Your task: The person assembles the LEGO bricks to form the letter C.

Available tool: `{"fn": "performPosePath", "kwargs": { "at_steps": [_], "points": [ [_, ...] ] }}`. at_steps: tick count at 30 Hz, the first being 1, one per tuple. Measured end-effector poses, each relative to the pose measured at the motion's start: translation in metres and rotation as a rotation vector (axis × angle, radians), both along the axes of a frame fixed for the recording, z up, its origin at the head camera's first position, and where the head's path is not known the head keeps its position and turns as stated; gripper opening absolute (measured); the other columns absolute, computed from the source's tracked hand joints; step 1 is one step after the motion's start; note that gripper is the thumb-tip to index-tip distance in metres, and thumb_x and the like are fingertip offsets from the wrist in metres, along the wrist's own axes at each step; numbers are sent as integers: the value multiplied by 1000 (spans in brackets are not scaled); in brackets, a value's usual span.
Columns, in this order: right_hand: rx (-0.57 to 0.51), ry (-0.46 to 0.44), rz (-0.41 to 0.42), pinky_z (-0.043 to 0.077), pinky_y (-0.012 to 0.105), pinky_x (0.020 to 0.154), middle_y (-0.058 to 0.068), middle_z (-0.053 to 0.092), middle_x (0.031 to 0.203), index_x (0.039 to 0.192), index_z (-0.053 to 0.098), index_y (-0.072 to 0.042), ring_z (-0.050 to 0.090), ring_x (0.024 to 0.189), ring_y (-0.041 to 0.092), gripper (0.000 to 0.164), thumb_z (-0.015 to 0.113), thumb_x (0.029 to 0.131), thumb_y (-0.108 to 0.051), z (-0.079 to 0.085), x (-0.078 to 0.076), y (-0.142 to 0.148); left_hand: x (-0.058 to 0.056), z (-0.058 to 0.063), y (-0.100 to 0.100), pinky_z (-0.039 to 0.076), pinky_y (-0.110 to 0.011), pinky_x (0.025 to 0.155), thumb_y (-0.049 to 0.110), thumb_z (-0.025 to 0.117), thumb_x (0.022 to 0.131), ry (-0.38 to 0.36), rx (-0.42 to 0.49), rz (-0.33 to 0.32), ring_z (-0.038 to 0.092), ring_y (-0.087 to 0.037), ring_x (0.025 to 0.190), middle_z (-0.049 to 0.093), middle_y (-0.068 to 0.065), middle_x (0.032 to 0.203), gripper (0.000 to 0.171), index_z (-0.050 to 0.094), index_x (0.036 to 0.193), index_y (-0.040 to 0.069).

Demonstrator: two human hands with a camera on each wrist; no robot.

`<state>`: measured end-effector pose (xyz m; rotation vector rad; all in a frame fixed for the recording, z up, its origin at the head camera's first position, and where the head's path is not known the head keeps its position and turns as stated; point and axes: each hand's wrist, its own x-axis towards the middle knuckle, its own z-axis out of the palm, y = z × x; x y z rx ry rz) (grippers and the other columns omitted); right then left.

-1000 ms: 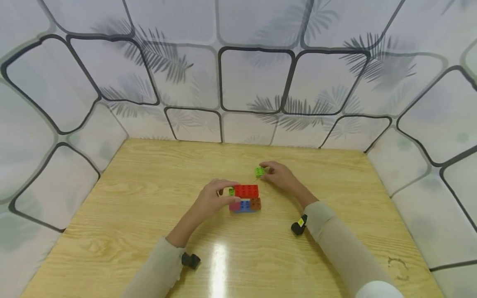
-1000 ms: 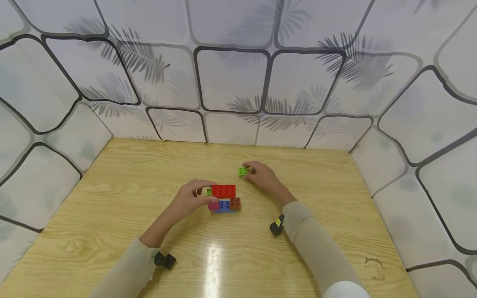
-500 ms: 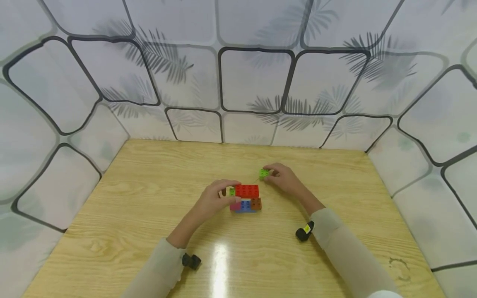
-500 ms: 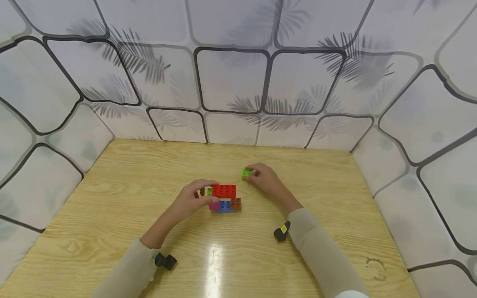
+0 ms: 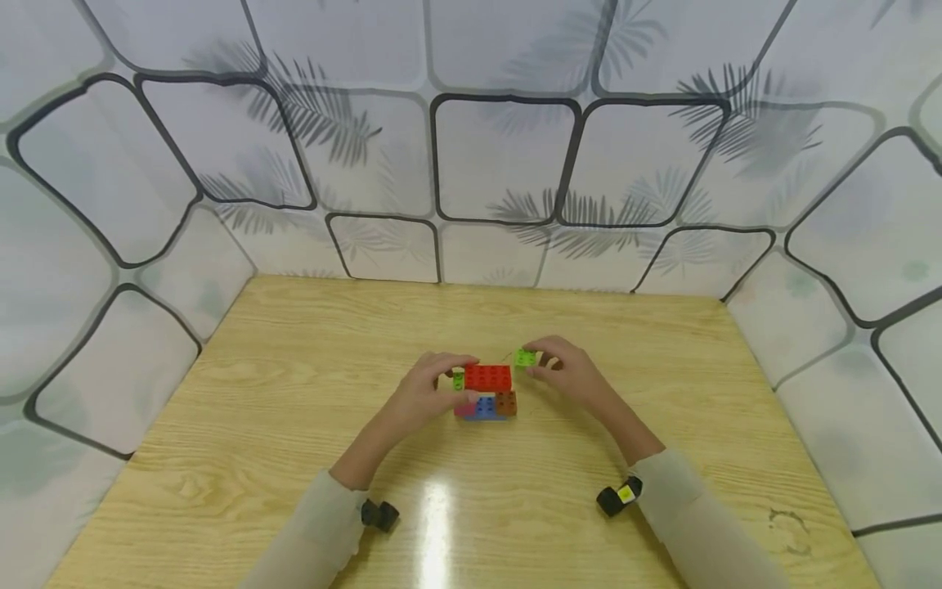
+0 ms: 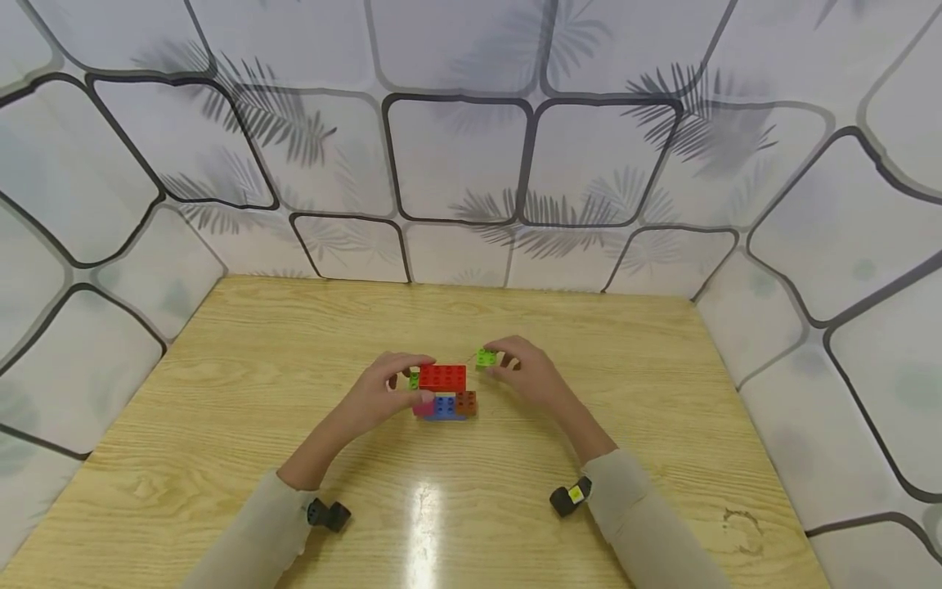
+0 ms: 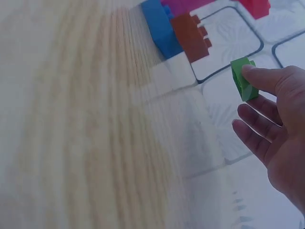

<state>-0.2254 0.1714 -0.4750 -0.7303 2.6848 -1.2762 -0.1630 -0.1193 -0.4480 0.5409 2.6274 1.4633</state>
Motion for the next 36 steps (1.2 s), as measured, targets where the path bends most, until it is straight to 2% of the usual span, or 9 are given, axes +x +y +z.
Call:
{"fn": "performPosePath", "kwargs": {
  "at_steps": [2, 6, 12, 15, 19, 27, 31, 36],
  "points": [
    [-11, 7, 3, 53, 35, 81, 4, 62, 129, 133, 64, -16, 60, 96, 17, 38, 70, 97, -26, 3, 9, 0, 0, 1, 1, 39, -34, 76, 43, 78, 87, 9, 8, -4, 50, -29, 106, 63, 7, 129, 53, 65, 135, 26],
    [-27, 15, 15, 53, 34, 80, 1, 63, 127, 132, 65, -18, 60, 96, 16, 37, 70, 97, -29, 9, 23, 0, -2, 2, 6, 43, -38, 85, 47, 77, 87, 14, 22, -27, 48, -22, 112, 61, 8, 135, 52, 64, 134, 29],
    [-40, 31, 30, 54, 32, 79, -4, 63, 123, 129, 66, -22, 59, 96, 15, 33, 70, 97, -27, 14, 36, 0, -6, 1, 14, 45, -48, 98, 47, 77, 87, 23, 27, -49, 46, -14, 120, 59, 10, 137, 49, 64, 133, 34],
    [-51, 38, 46, 54, 30, 78, -2, 63, 123, 128, 67, -20, 58, 95, 14, 33, 71, 96, -26, 14, 41, -2, -7, 2, 17, 45, -49, 97, 47, 77, 87, 33, 19, -41, 47, -14, 119, 60, 11, 135, 49, 65, 132, 33],
    [-80, 39, 74, 54, 29, 78, 3, 64, 124, 129, 66, -15, 58, 96, 15, 35, 72, 95, -22, 14, 47, -6, -8, 4, 21, 47, -46, 91, 48, 76, 87, 35, 11, -44, 48, -14, 115, 61, 9, 134, 50, 67, 132, 27],
    [-118, 32, 94, 55, 28, 80, 6, 64, 123, 131, 64, -10, 65, 100, 22, 38, 72, 94, -17, 14, 49, -12, -9, 4, 27, 48, -41, 87, 45, 76, 89, 32, 20, -48, 49, -13, 109, 62, 11, 130, 42, 69, 127, 29],
    [-154, -13, 92, 57, 28, 84, 9, 62, 126, 133, 63, -8, 68, 106, 27, 40, 72, 94, -16, 13, 50, -15, -9, 3, 28, 47, -40, 86, 41, 76, 90, 55, 37, -56, 48, -14, 109, 64, 10, 130, 38, 70, 125, 27],
    [-254, -99, 92, 57, 27, 86, 13, 59, 129, 132, 63, -7, 68, 108, 31, 39, 72, 95, -15, 10, 53, -18, -9, 1, 29, 46, -39, 85, 36, 76, 91, 72, 77, -79, 44, -17, 109, 64, 8, 129, 34, 70, 124, 28]
  ]
}}
